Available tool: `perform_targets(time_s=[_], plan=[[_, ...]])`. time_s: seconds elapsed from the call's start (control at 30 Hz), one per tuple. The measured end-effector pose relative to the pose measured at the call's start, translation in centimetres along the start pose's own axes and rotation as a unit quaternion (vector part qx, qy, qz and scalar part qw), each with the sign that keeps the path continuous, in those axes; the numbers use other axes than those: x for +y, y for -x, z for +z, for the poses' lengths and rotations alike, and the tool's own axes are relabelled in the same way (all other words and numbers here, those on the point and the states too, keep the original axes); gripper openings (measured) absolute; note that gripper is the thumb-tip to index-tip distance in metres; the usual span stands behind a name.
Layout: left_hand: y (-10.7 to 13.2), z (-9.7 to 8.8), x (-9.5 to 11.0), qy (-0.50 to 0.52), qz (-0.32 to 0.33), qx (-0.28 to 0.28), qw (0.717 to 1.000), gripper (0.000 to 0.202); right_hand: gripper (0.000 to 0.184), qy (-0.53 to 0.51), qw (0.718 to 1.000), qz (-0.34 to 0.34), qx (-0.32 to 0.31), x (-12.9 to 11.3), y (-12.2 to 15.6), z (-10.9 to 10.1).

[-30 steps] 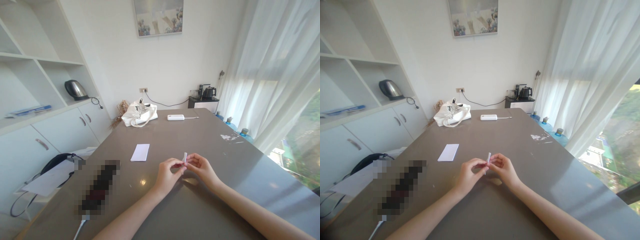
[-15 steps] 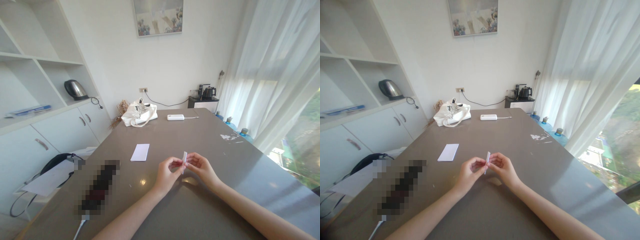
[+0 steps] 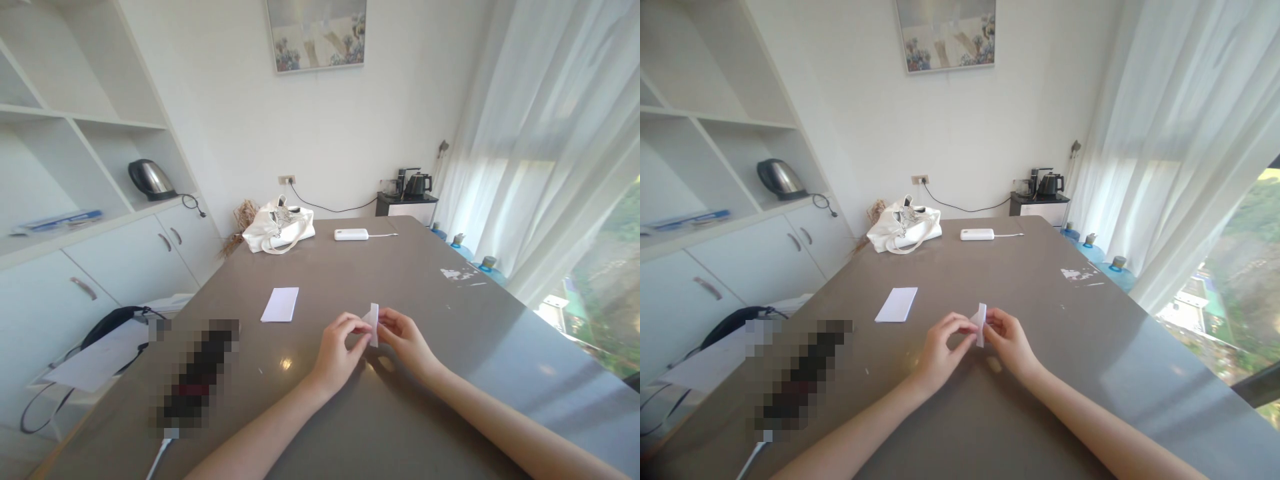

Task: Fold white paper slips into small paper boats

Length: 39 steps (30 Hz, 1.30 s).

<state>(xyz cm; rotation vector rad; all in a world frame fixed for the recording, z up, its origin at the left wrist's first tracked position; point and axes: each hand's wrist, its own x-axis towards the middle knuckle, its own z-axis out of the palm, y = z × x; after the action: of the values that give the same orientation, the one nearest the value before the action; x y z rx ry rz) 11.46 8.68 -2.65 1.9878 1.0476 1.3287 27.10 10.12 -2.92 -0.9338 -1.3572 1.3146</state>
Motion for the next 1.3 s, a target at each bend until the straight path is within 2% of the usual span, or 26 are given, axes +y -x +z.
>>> perform_targets(time_s=[0.1, 0.17, 0.3, 0.6, 0.77, 1.0, 1.17, 1.3], plan=[[-0.3, -0.6, -0.6, 0.022, -0.035, 0.027, 0.999, 0.014, 0.037, -0.047, 0.997, 0.055, -0.027, -0.1, -0.1, -0.3], [-0.5, -0.9, -0.8, 0.046, -0.053, 0.004, 0.998, 0.02, 0.038, -0.078, 0.993, 0.086, -0.038, -0.1, 0.0, -0.4], [-0.5, -1.2, -0.8, 0.066, -0.065, -0.031, 0.995, 0.019, 0.041, -0.107, 0.987, 0.112, -0.045, 0.1, 0.1, -0.6], [-0.4, -1.2, -1.0, 0.119, -0.085, -0.035, 0.989, 0.02, 0.043, -0.064, 0.991, 0.095, -0.065, 0.7, 0.0, -1.2], [-0.4, -1.1, -1.0, 0.154, -0.102, -0.048, 0.982, 0.023, 0.046, -0.077, 0.988, 0.106, -0.082, 0.3, 0.3, -1.0], [-0.5, -1.5, -0.7, 0.128, -0.068, -0.075, 0.987, 0.022, 0.04, -0.103, 0.981, 0.14, -0.091, -0.3, 0.6, -0.5], [-0.5, -1.6, -0.4, 0.103, -0.062, -0.08, 0.989, 0.018, 0.047, -0.045, 0.985, 0.132, -0.098, -0.4, 0.5, -0.6], [-0.5, -1.5, -0.5, 0.109, -0.066, -0.078, 0.989, 0.017, 0.044, 0.003, 0.99, 0.107, -0.091, -0.7, 0.5, -0.4]])
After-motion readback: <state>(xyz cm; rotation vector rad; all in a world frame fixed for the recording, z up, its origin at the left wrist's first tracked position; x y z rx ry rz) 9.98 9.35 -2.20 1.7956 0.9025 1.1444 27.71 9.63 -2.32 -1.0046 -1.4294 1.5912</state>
